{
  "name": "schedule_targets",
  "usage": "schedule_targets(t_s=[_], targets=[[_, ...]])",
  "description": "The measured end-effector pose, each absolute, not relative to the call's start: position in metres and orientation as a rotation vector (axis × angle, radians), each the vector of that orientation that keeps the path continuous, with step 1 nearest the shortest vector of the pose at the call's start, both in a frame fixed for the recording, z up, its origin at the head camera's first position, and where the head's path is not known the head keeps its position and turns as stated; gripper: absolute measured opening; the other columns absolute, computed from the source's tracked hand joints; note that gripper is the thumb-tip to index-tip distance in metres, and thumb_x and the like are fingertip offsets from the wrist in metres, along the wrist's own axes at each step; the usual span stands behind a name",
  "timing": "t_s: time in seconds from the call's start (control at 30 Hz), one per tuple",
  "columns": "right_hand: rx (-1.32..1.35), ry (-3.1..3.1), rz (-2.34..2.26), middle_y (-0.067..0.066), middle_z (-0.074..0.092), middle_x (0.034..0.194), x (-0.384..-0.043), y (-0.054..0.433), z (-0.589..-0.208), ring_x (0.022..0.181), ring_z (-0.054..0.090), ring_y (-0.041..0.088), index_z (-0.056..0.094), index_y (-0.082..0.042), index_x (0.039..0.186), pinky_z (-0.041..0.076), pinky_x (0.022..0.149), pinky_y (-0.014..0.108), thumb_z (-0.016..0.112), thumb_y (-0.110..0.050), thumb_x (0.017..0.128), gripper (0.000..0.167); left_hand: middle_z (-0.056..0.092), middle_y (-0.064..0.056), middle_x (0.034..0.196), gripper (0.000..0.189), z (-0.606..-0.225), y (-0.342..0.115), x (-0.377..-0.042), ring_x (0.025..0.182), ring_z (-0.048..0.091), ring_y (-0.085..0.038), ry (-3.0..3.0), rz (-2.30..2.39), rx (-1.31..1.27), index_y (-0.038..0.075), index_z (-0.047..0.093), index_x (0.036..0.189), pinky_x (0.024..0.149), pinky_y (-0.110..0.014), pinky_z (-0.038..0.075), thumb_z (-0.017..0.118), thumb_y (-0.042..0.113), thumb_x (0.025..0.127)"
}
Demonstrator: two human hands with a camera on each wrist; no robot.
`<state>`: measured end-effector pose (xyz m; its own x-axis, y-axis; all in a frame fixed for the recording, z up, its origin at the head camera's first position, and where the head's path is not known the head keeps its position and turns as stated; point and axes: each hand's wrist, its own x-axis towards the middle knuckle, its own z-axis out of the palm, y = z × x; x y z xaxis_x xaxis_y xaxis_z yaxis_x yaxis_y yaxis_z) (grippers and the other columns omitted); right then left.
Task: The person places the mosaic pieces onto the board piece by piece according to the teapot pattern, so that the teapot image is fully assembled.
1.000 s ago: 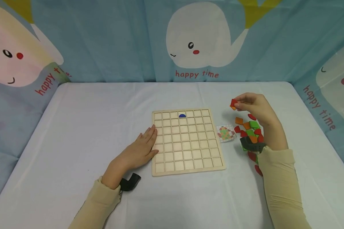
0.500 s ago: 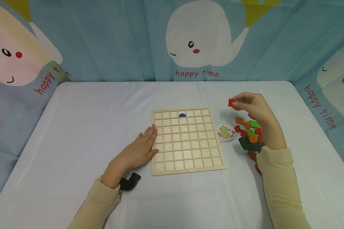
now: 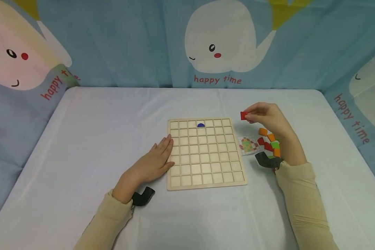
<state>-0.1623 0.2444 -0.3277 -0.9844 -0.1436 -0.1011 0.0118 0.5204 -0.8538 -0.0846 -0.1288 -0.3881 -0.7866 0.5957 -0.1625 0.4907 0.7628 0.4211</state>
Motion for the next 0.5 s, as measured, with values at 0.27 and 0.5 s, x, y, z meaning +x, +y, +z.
schedule_targets(t_s=[0.27,0.5], targets=[[-0.230,2.529,-1.504,0.004,0.069,0.091,-0.171,0.221,-0.333,0.085,0.061,0.029,0.065,0.002,0.104,0.050,0.079,0.035,0.065,-0.013,0.090,0.020,0.002,-0.022,0.155,0.069,-0.388,-0.129,-0.086,0.142,0.005,-0.034,2.667,0.518,0.845,-0.009,0.011,0.147,0.112,-0.052,0.013,0.048,0.026,0.099],[-0.340,2.472,-1.495,0.008,0.069,0.091,-0.178,0.198,-0.337,0.085,0.061,0.033,0.066,0.003,0.103,0.051,0.076,0.037,0.064,-0.009,0.090,0.018,0.002,-0.022,0.155,0.069,-0.386,-0.129,-0.085,0.142,0.005,-0.034,2.661,0.518,0.841,-0.010,0.012,0.146,0.112,-0.052,0.013,0.048,0.025,0.099]])
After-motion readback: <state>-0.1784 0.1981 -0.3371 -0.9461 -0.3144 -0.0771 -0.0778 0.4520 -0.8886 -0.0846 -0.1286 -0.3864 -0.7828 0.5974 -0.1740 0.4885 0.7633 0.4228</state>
